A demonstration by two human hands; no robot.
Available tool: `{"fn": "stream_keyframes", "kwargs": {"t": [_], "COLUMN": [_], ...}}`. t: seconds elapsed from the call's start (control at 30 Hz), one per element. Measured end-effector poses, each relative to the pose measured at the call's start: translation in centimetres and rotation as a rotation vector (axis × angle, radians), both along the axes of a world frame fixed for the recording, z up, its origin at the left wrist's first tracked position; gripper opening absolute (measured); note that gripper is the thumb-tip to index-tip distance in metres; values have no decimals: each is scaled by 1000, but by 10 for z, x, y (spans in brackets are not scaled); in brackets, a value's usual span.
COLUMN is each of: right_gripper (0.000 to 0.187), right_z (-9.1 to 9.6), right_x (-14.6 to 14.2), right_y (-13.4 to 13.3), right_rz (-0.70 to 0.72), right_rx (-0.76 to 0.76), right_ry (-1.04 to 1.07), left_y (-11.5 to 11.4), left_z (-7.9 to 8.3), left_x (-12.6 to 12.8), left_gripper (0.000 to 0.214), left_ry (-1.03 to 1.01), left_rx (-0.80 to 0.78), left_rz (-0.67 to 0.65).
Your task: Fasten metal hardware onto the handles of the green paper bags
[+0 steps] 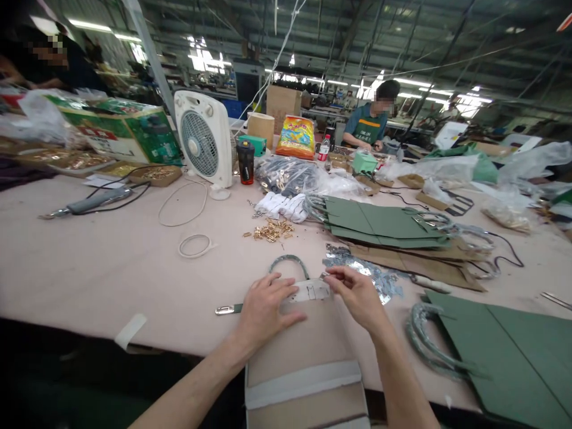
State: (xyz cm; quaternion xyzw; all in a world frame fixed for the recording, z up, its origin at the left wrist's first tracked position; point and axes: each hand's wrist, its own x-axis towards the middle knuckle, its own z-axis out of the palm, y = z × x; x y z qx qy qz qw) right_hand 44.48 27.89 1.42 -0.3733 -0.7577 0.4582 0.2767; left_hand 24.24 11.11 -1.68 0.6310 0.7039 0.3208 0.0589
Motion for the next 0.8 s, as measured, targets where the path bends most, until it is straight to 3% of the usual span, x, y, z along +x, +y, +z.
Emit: {"fn": "stream_keyframes", "kwargs": {"t": [0.1, 0.2, 0.5, 0.8], "right_gripper": [32, 27, 22, 18], "right_z": [14, 17, 18, 8], "right_x": [-25, -43, -57, -64], "right_y": [-29, -40, -35, -39], "right_rz": [219, 334, 450, 419], "right_rx": [-23, -21, 65, 186], "right_ry": [-79, -154, -244, -303], "left_y": [-1, -2, -1, -2], "left_z": [2, 2, 0, -1], "left_x": [-4, -8, -10, -11], "left_gripper": [55, 55, 59, 56], "left_ry": [-20, -44, -73, -81], "left_rx": [-1, -11, -13, -6], "left_rz": [1, -3, 12, 10]}}
